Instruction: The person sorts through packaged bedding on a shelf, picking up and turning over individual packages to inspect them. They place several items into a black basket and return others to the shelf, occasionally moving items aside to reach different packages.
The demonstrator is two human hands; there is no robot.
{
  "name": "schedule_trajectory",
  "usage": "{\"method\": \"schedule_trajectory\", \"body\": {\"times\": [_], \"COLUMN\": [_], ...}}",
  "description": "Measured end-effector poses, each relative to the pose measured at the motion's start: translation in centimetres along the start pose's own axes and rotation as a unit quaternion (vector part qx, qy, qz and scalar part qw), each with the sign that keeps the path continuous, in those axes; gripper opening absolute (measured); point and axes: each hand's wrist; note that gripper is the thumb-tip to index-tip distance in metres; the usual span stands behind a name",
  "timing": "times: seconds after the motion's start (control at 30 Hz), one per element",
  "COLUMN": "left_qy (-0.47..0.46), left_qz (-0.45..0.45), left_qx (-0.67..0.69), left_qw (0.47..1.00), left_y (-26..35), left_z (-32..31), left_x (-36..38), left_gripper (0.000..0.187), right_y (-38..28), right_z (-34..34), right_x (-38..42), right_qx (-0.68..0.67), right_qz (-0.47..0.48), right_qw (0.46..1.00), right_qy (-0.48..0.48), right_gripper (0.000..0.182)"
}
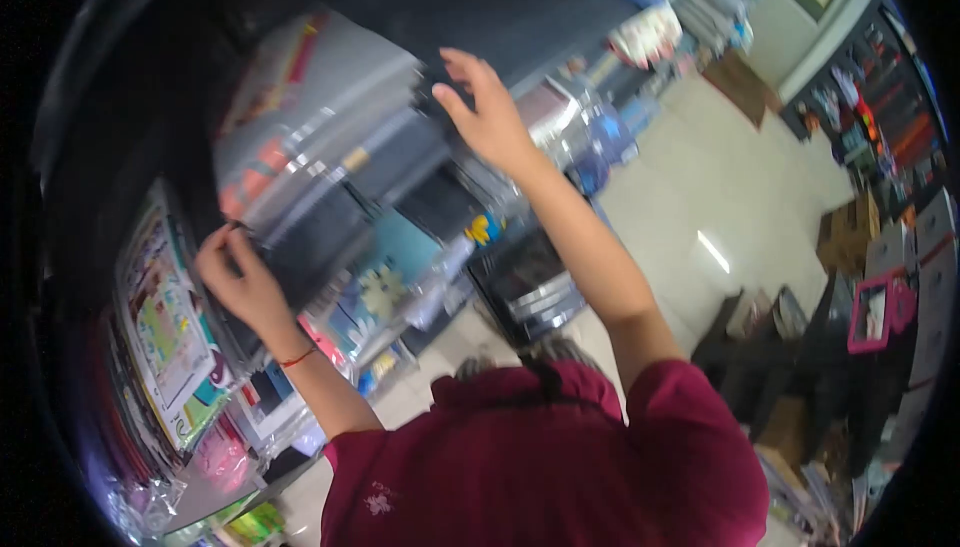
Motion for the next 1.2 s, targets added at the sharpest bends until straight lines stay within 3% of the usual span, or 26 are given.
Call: {"method": "schedule_trajectory", "body": {"times": [0.07, 0.13, 0.2, 0.27, 0.33, 0.37, 0.4, 0.43, 0.5, 0.53, 0.6, 0.67, 0.7, 0.8, 0.9, 1.0, 1.03, 1.13, 1.17, 1.2], "left_qy": [0.057, 0.121, 0.043, -0.160, -0.330, -0.386, -0.454, -0.495, -0.605, -0.608, -0.637, -0.608, -0.583, -0.496, -0.482, -0.501, -0.515, -0.351, -0.392, -0.363], "left_qz": [0.026, 0.099, 0.140, 0.123, 0.236, 0.230, 0.331, 0.305, 0.340, 0.405, 0.364, 0.444, 0.543, 0.635, 0.587, 0.525, 0.501, 0.671, 0.581, 0.546], "left_qx": [-0.012, 0.083, 0.070, 0.007, 0.111, 0.142, 0.143, 0.117, 0.046, 0.062, 0.069, 0.091, 0.095, 0.168, 0.091, 0.058, 0.057, 0.048, 0.011, 0.014], "left_qw": [0.998, 0.984, 0.987, 0.980, 0.907, 0.882, 0.815, 0.805, 0.719, 0.680, 0.676, 0.652, 0.597, 0.568, 0.644, 0.686, 0.693, 0.652, 0.713, 0.755], "left_y": [1.2, 2.8, 3.6, 6.1, 7.2, 7.0, 8.8, 8.4, 9.7, 11.0, 11.6, 9.1, 10.9, 11.0, 10.3, 8.9, 8.5, 13.5, 13.1, 13.4], "left_z": [1.6, 2.0, 1.7, -0.1, -2.8, -4.2, -4.8, -5.3, -7.0, -8.1, -10.7, -12.4, -13.4, -14.9, -15.4, -14.9, -14.7, -15.2, -14.4, -13.9], "left_x": [2.1, 5.6, 11.0, 17.0, 25.5, 30.7, 33.6, 39.3, 45.2, 46.7, 50.6, 60.2, 58.5, 61.9, 66.5, 67.5, 67.4, 57.3, 56.8, 55.5], "left_gripper": [0.008, 0.007, 0.005, 0.010, 0.023, 0.030, 0.040, 0.051, 0.062, 0.061, 0.062, 0.063, 0.067, 0.068, 0.062, 0.051, 0.047, 0.039, 0.028, 0.024], "right_y": [2.6, 8.8, 17.2, 23.3, 25.8, 27.2, 28.5, 29.7, 32.4, 34.0, 37.2, 39.4, 40.4, 42.4, 42.1, 44.2, 43.9, 39.2, 36.9, 34.1], "right_z": [3.7, 7.8, 11.9, 16.8, 20.5, 22.1, 23.5, 24.5, 25.7, 26.0, 25.4, 24.4, 23.7, 20.9, 19.0, 18.5, 18.9, 19.2, 19.5, 19.8], "right_x": [3.0, 7.6, 14.6, 22.8, 29.4, 32.0, 34.4, 36.4, 39.2, 40.4, 42.6, 43.6, 43.8, 44.3, 43.7, 44.3, 44.9, 42.0, 40.0, 37.6], "right_qx": [-0.036, 0.057, 0.004, 0.039, 0.115, 0.104, 0.092, 0.078, 0.044, 0.044, 0.065, 0.064, 0.065, 0.041, -0.032, 0.134, 0.158, 0.158, 0.128, 0.097], "right_qz": [-0.001, -0.058, -0.206, -0.295, -0.427, -0.469, -0.510, -0.544, -0.595, -0.609, -0.640, -0.642, -0.642, -0.725, -0.749, -0.667, -0.636, -0.599, -0.589, -0.577], "right_qw": [0.999, 0.997, 0.977, 0.948, 0.881, 0.853, 0.821, 0.797, 0.760, 0.747, 0.720, 0.711, 0.707, 0.657, 0.641, 0.687, 0.721, 0.769, 0.784, 0.799], "right_qy": [-0.011, -0.011, -0.047, -0.113, -0.167, -0.205, -0.242, -0.251, -0.257, -0.262, -0.262, -0.279, -0.290, -0.199, -0.165, -0.255, -0.226, -0.160, -0.148, -0.136], "right_gripper": [0.035, 0.030, 0.025, 0.024, 0.027, 0.030, 0.034, 0.036, 0.040, 0.046, 0.057, 0.065, 0.068, 0.061, 0.058, 0.055, 0.045, 0.037, 0.037, 0.037]}}
Point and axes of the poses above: each hand's wrist, its own x-axis away from the middle knuckle, its own z-axis out of the back of the hand, y = z × x, and after that the axes turned 7 degrees about -z, right-handed
